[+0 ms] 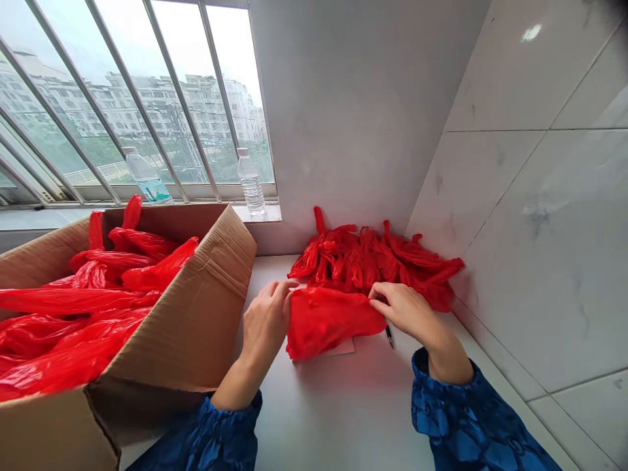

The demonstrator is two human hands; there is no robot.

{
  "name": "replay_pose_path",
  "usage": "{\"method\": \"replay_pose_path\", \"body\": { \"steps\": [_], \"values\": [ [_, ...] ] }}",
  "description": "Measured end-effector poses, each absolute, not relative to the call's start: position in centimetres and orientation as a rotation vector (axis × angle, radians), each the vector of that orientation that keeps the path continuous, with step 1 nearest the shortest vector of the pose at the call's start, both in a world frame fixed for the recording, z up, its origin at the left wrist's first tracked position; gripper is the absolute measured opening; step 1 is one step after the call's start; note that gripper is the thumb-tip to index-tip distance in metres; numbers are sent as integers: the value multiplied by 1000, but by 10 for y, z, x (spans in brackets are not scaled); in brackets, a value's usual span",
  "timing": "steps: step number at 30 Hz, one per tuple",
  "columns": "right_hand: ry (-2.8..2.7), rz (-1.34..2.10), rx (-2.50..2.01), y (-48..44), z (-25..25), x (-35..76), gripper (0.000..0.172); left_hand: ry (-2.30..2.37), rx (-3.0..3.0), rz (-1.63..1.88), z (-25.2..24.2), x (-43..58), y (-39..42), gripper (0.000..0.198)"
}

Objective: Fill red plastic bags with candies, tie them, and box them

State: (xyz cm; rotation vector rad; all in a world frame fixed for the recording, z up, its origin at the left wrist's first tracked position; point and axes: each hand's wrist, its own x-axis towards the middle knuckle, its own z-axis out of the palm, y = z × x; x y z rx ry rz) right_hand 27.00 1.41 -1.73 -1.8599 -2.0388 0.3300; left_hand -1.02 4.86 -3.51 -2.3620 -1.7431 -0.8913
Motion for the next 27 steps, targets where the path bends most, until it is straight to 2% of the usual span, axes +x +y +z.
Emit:
{"method": "replay_pose_path", "body": {
  "steps": [4,5,8,9,10,14,19,23,25,27],
  "values": [
    [-2029,430,-1785,9,-16,267,7,-1652,-2499,-1007,-30,-7,42,39],
    [-2018,477,-1726,8,-17,262,13,-1586,-2574,-1044,-30,-5,40,45],
    [-1994,547,-1614,9,-18,242,46,-1520,-2699,-1092,-34,1,34,66],
    [-1999,530,-1608,9,-19,234,51,-1551,-2692,-1088,-36,2,34,68],
    [-2009,494,-1612,10,-20,227,49,-1593,-2670,-1079,-37,3,34,67],
    [-2081,284,-1630,10,-20,210,11,-1791,-2550,-1007,-38,0,39,55],
    [-1967,209,-1640,7,-11,217,22,-1902,-2695,-894,-33,-1,38,63],
    [-1750,-19,-1943,5,-5,237,22,-1852,-2644,-876,-25,-2,32,32],
    [-1619,-151,-2038,-1,-1,245,28,-1777,-2574,-1010,-19,-5,29,29],
    [-1537,-241,-1908,-12,6,246,38,-1641,-2576,-1206,-12,-7,24,27]
  ]
}}
